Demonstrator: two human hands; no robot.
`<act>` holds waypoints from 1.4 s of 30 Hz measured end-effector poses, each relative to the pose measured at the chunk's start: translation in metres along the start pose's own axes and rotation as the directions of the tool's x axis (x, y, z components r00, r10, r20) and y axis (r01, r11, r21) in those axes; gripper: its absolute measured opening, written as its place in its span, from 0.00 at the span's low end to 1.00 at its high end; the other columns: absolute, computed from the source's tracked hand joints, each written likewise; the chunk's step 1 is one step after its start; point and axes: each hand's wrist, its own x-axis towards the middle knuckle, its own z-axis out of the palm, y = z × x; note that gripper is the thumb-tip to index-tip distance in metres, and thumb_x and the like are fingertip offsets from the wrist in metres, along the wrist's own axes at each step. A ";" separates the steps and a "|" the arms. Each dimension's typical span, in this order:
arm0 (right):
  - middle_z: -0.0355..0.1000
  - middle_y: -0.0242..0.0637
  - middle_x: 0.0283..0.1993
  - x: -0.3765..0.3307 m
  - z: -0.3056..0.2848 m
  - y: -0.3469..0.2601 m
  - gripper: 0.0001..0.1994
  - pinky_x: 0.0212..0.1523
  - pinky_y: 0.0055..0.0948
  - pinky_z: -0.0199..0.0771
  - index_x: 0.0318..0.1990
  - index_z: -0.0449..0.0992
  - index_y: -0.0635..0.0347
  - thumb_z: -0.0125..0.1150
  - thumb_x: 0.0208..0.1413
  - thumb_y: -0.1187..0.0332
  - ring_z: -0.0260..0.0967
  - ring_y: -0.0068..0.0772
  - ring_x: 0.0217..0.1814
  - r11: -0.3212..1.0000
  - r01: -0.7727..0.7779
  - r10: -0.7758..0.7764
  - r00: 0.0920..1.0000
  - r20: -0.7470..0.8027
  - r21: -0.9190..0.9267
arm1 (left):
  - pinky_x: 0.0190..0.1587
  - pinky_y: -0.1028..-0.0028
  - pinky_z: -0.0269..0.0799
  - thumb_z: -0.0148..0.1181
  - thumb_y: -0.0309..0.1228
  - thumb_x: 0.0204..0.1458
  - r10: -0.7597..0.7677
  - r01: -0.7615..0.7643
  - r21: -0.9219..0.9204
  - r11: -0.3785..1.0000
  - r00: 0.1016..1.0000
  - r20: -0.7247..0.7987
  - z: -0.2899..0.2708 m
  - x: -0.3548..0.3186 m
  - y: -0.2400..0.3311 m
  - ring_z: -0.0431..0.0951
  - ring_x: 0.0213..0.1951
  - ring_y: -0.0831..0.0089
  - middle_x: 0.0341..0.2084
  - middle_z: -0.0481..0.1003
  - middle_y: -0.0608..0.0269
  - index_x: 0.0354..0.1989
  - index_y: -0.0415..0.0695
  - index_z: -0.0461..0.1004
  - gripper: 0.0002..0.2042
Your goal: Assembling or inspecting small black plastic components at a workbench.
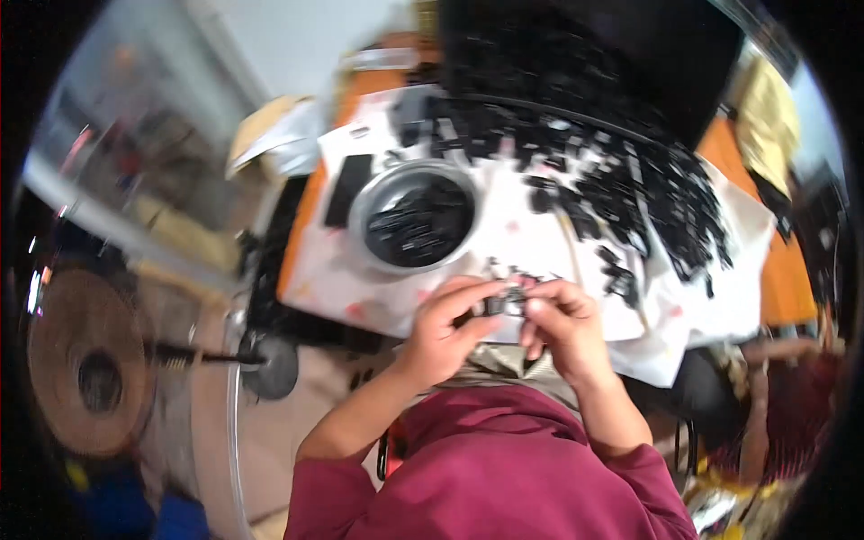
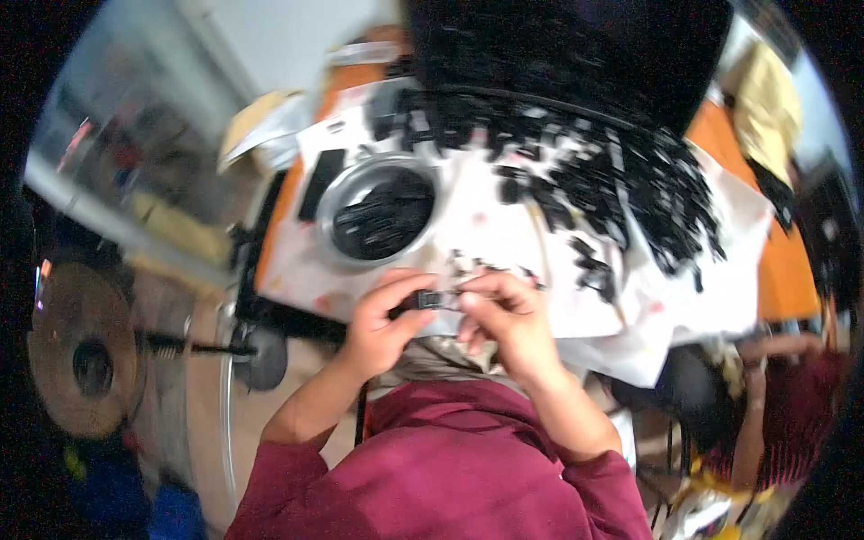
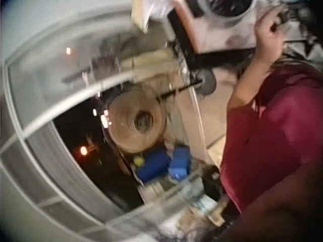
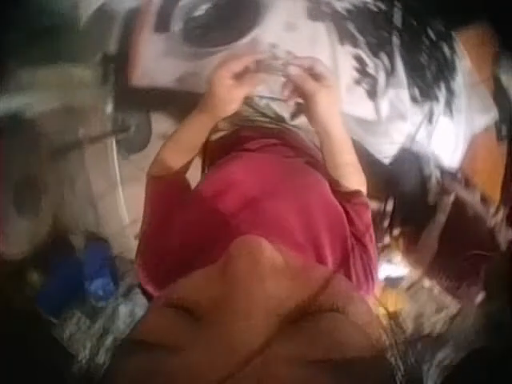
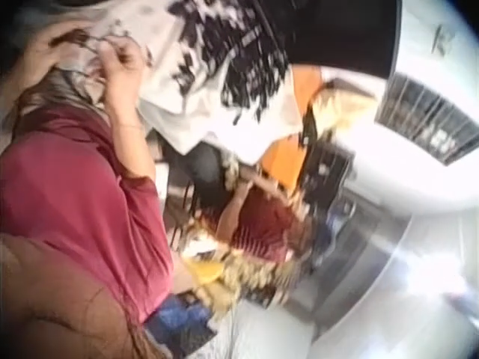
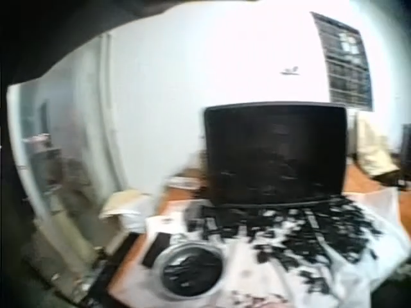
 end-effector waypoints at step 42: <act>0.70 0.39 0.32 0.031 -0.072 0.027 0.12 0.32 0.25 0.68 0.38 0.68 0.66 0.60 0.48 0.71 0.69 0.27 0.31 0.871 0.124 -0.196 0.975 -0.105 -0.475 | 0.31 0.79 0.66 0.54 0.25 0.45 0.087 -0.034 0.512 0.858 0.993 -0.081 0.005 0.063 -0.059 0.72 0.29 0.75 0.31 0.72 0.60 0.38 0.40 0.74 0.10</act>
